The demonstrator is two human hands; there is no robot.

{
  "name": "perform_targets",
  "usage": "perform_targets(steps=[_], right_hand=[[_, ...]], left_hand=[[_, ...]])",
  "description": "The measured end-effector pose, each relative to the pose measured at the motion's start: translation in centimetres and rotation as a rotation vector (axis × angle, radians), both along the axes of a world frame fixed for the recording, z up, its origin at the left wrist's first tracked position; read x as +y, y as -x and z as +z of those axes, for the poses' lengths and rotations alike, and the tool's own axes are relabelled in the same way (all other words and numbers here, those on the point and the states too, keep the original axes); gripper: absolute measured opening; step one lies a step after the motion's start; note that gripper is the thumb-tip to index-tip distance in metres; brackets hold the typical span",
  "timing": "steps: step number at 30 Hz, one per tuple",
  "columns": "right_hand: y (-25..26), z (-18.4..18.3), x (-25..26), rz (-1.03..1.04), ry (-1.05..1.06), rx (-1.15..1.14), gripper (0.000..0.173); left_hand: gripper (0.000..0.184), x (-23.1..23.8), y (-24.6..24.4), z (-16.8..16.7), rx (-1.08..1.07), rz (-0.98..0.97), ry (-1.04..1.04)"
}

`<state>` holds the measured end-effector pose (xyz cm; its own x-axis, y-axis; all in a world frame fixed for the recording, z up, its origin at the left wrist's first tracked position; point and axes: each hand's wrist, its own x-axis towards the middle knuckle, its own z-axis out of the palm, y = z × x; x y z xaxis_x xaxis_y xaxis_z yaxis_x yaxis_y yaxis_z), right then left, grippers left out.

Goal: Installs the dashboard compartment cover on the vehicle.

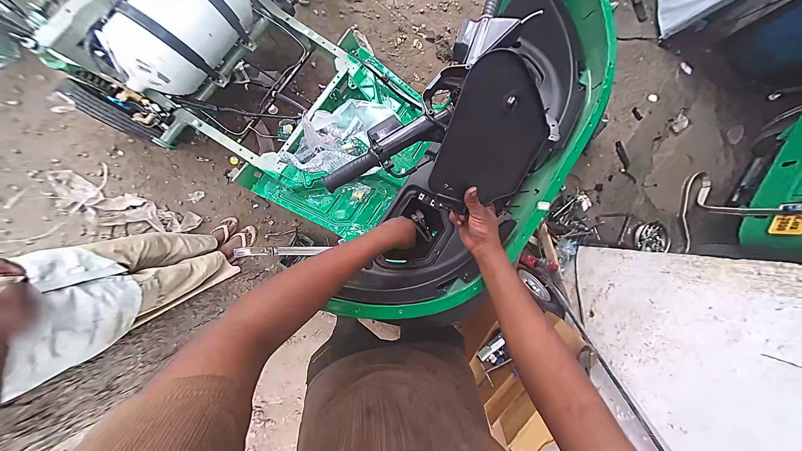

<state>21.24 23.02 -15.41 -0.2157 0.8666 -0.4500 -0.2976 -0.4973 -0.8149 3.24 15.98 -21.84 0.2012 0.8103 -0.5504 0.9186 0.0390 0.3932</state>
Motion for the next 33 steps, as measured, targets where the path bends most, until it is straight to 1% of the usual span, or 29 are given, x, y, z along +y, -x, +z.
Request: perform_targets(steps=[1, 2, 3, 4, 5, 6, 7, 8, 9, 10, 11, 13, 15, 17, 19, 20, 22, 24, 25, 26, 28, 30, 32, 33], right_hand=[[0.1, 0.0, 0.1, -0.009, 0.000, -0.013, 0.031], [0.2, 0.1, 0.2, -0.016, -0.004, -0.026, 0.031], [0.3, 0.2, 0.0, -0.021, -0.013, -0.041, 0.029], [0.3, 0.1, -0.1, -0.023, -0.029, -0.057, 0.027], [0.5, 0.0, -0.2, -0.033, -0.048, -0.072, 0.025], [0.7, 0.0, -0.2, -0.034, -0.062, -0.101, 0.025], [1.0, -0.1, -0.2, -0.029, -0.079, -0.144, 0.027], [1.1, -0.2, -0.4, -0.011, -0.100, -0.195, 0.030], [1.3, -0.4, -0.7, 0.005, -0.126, -0.239, 0.031], [1.5, -0.7, -0.8, 0.016, -0.141, -0.267, 0.032], [1.8, -1.3, -0.6, 0.005, -0.142, -0.274, 0.031], [2.3, -2.8, -0.2, -0.057, -0.085, -0.284, 0.024], [2.8, -3.4, -0.4, -0.119, -0.014, -0.373, 0.022], [3.0, -3.0, -0.3, -0.171, -0.054, -0.495, 0.033], [2.7, -1.7, -0.3, -0.175, -0.177, -0.626, 0.049], [2.2, -0.9, -0.2, -0.156, -0.259, -0.650, 0.056], [0.6, 0.3, 0.7, -0.115, -0.426, -0.656, 0.057], [-0.7, 1.3, 2.0, -0.012, -0.534, -0.692, 0.060], [-1.5, 1.4, 2.4, 0.066, -0.573, -0.754, 0.066], [-2.1, 1.4, 2.7, 0.126, -0.595, -0.812, 0.067], [-2.9, 1.1, 3.1, 0.216, -0.594, -0.813, 0.064], [-3.2, 0.7, 3.4, 0.253, -0.594, -0.747, 0.056], [-3.7, 0.5, 3.4, 0.271, -0.592, -0.710, 0.049], [-3.8, 0.5, 3.5, 0.269, -0.600, -0.704, 0.047]], left_hand=[[0.025, 2.7, 1.2, 3.0, -0.064, 0.072, 0.176], [0.022, 4.0, 2.6, 4.9, -0.186, 0.159, 0.124], [0.027, 4.4, 3.7, 6.1, -0.384, 0.265, 0.016], [0.036, 4.6, 4.3, 6.9, -0.644, 0.375, -0.038], [0.045, 4.9, 4.4, 7.5, -0.917, 0.474, -0.019], [0.050, 5.4, 4.2, 8.1, -1.105, 0.560, 0.019], [0.054, 6.0, 3.9, 8.4, -1.218, 0.609, 0.023], [0.055, 6.5, 3.6, 8.2, -1.284, 0.626, -0.031], [0.052, 7.0, 3.3, 7.7, -1.335, 0.621, -0.106], [0.046, 7.5, 3.1, 7.1, -1.342, 0.621, -0.180], [0.041, 8.0, 3.1, 6.6, -1.301, 0.612, -0.246], [0.034, 8.4, 3.3, 5.6, -1.161, 0.573, -0.351], [0.029, 8.2, 3.7, 4.6, -1.052, 0.540, -0.407], [0.026, 8.4, 4.0, 3.6, -1.054, 0.521, -0.431], [0.024, 8.3, 4.2, 3.1, -1.081, 0.514, -0.441], [0.025, 8.3, 4.4, 2.9, -1.083, 0.507, -0.437], [0.024, 8.1, 4.4, 3.0, -1.021, 0.486, -0.429], [0.024, 7.7, 4.6, 3.0, -0.966, 0.472, -0.446], [0.024, 7.4, 4.5, 2.8, -0.952, 0.475, -0.461], [0.024, 7.2, 4.4, 2.5, -0.928, 0.473, -0.479], [0.023, 6.8, 4.2, 2.1, -0.855, 0.451, -0.491], [0.023, 6.5, 4.5, 2.3, -0.712, 0.384, -0.472], [0.022, 6.1, 4.9, 2.8, -0.427, 0.263, -0.403], [0.019, 5.9, 5.3, 3.5, -0.290, 0.206, -0.403]])
